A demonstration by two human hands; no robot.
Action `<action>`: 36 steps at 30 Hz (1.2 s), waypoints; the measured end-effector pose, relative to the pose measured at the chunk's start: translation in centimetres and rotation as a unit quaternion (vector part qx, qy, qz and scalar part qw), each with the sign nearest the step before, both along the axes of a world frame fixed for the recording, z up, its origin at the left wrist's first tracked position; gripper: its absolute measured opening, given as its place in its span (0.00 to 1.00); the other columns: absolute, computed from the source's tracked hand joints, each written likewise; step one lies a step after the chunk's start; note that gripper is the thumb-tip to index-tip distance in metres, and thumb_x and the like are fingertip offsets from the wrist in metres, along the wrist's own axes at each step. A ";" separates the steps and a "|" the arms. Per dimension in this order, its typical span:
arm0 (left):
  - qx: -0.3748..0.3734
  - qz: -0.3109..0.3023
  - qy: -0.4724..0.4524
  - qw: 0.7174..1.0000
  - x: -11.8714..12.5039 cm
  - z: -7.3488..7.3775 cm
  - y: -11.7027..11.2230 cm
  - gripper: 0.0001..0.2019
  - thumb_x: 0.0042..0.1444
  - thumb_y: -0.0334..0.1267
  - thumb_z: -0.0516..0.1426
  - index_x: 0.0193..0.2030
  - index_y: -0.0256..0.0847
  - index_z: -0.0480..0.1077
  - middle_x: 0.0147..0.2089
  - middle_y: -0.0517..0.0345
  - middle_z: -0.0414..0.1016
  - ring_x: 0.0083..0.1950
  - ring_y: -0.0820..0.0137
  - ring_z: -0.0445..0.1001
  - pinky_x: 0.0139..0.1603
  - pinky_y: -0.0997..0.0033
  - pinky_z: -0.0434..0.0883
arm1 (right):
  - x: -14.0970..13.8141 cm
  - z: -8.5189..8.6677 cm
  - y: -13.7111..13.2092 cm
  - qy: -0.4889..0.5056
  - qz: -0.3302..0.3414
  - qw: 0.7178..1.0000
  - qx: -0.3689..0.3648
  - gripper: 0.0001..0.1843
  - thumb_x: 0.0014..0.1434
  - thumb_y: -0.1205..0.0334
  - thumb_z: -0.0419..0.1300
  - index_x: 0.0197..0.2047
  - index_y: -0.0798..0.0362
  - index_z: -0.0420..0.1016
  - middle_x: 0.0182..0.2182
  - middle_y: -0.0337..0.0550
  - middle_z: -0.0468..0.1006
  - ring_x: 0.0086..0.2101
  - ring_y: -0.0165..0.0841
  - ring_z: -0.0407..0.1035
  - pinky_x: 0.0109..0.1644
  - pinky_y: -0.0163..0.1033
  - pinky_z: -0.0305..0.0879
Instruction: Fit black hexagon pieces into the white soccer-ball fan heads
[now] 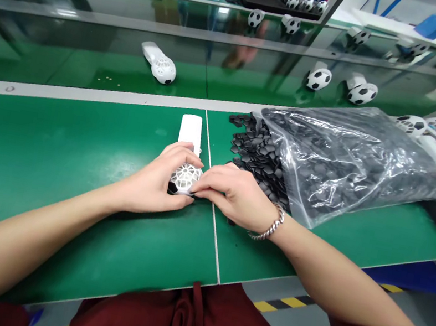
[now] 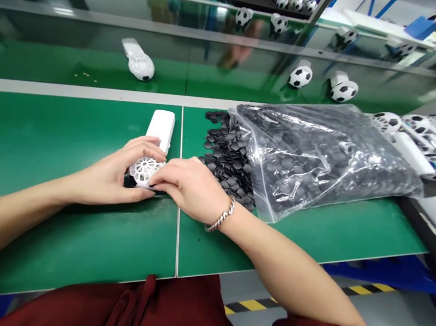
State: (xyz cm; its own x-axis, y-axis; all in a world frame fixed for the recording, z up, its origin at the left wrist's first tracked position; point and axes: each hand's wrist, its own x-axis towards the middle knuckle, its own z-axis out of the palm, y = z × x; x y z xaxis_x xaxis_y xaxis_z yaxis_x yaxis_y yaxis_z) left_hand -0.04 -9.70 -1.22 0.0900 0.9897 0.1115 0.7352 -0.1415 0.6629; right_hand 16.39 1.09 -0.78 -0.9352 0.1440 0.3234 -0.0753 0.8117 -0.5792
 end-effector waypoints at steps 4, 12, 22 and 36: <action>-0.005 -0.003 -0.011 1.000 0.0 0.1 0.1 0.21 0.46 0.41 0.59 0.46 0.42 0.61 0.54 0.52 0.63 0.66 0.57 0.45 0.63 0.53 0.51 | -0.1 0.4 -0.1 -0.022 0.002 0.999 0.037 0.02 0.55 0.71 0.58 0.33 0.56 0.71 0.30 0.39 0.76 0.35 0.30 0.69 0.41 0.36 0.59; -0.006 0.000 -0.013 1.000 0.1 0.0 -0.1 0.16 0.49 0.37 0.56 0.46 0.43 0.60 0.54 0.53 0.63 0.66 0.60 0.44 0.64 0.53 0.50 | -0.5 0.0 0.0 0.019 -0.011 1.000 -0.016 0.04 0.55 0.71 0.58 0.29 0.56 0.70 0.28 0.38 0.75 0.33 0.28 0.67 0.41 0.35 0.59; 0.008 -0.013 -0.011 1.000 -0.2 -0.1 0.2 0.17 0.47 0.34 0.55 0.46 0.42 0.59 0.54 0.52 0.62 0.65 0.60 0.47 0.63 0.54 0.53 | 0.3 0.7 1.2 -0.072 -0.052 0.989 -0.122 0.08 0.51 0.64 0.63 0.26 0.57 0.68 0.24 0.35 0.70 0.26 0.24 0.63 0.32 0.29 0.61; 0.007 -0.009 0.004 1.000 -0.2 0.0 0.0 0.19 0.48 0.40 0.58 0.47 0.43 0.60 0.56 0.51 0.57 0.65 0.58 0.48 0.63 0.51 0.50 | 7.3 -1.1 -2.3 -0.102 0.003 0.937 0.335 0.16 0.62 0.73 0.44 0.41 0.64 0.73 0.35 0.54 0.75 0.34 0.36 0.68 0.37 0.41 0.67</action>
